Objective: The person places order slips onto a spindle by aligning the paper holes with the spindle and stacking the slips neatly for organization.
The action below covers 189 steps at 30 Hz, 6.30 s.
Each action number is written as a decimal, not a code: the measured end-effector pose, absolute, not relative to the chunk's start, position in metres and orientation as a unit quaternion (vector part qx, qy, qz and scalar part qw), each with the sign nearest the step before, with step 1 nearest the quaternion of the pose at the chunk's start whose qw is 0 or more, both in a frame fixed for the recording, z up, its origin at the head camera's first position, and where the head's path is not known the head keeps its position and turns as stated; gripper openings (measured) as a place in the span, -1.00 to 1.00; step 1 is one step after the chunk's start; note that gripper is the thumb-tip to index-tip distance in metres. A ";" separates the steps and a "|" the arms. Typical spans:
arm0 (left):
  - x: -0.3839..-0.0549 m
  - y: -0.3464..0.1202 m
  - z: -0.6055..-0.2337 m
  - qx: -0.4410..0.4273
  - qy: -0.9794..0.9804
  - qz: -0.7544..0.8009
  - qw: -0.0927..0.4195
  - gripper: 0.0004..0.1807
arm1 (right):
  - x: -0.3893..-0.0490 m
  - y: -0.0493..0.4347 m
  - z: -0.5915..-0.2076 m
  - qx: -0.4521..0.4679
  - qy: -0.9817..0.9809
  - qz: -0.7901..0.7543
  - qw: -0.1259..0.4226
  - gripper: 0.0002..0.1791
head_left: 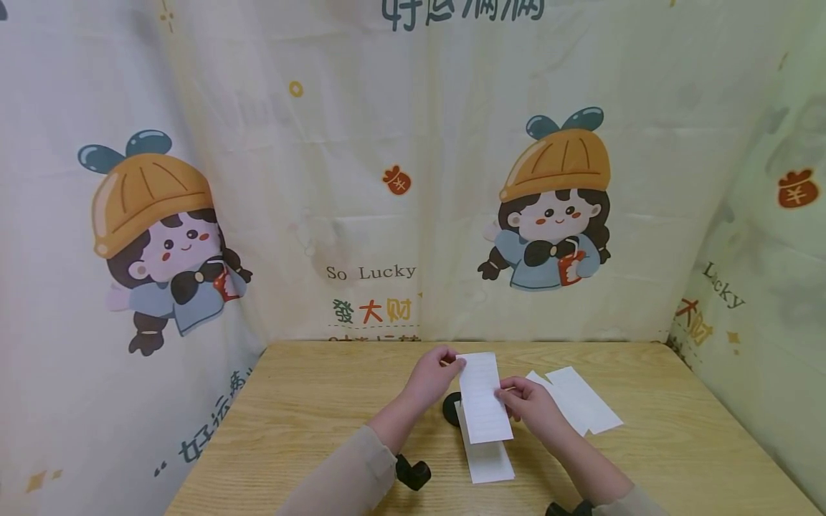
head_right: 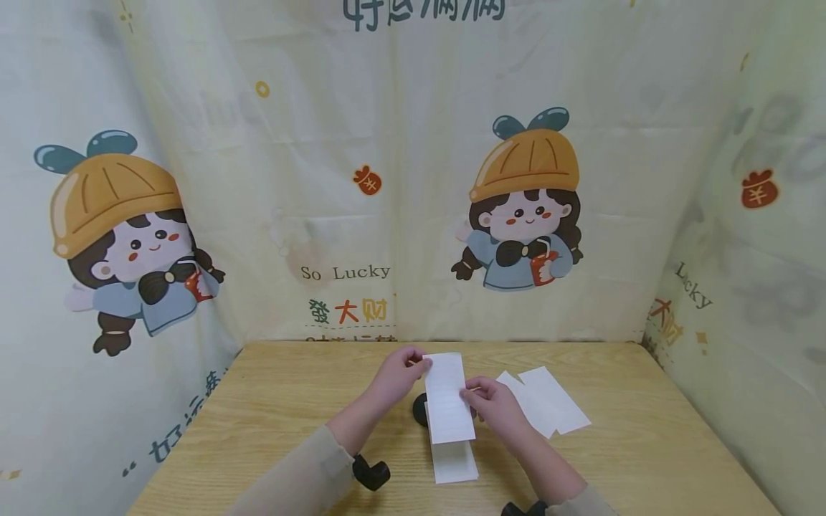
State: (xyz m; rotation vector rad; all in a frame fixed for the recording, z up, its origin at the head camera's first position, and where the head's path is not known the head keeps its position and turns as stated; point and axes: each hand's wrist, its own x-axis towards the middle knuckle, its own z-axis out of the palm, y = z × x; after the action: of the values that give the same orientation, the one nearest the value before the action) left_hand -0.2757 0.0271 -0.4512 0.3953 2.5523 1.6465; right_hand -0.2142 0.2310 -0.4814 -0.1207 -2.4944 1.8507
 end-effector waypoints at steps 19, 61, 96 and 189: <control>-0.277 0.020 -0.451 0.144 0.814 0.559 0.059 -0.76 | -0.214 0.231 -0.482 -0.047 -0.802 0.595 0.004 -0.79; -0.279 0.017 -0.470 0.160 0.845 0.509 0.036 -0.82 | -0.213 0.238 -0.495 -0.024 -0.826 0.562 -0.036 -0.81; -0.277 0.015 -0.495 0.157 0.868 0.466 0.063 -0.85 | -0.210 0.252 -0.509 0.064 -0.856 0.504 -0.099 -0.82; -0.278 0.003 -0.514 0.176 0.897 0.389 0.118 -0.70 | -0.207 0.288 -0.491 0.041 -0.929 0.368 -0.020 -0.75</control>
State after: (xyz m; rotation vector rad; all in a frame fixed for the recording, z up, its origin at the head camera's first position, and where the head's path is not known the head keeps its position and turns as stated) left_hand -0.2777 0.0030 -0.5136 0.5147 2.6233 1.1366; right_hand -0.2074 0.2877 -0.4910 0.1306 -2.9550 1.1694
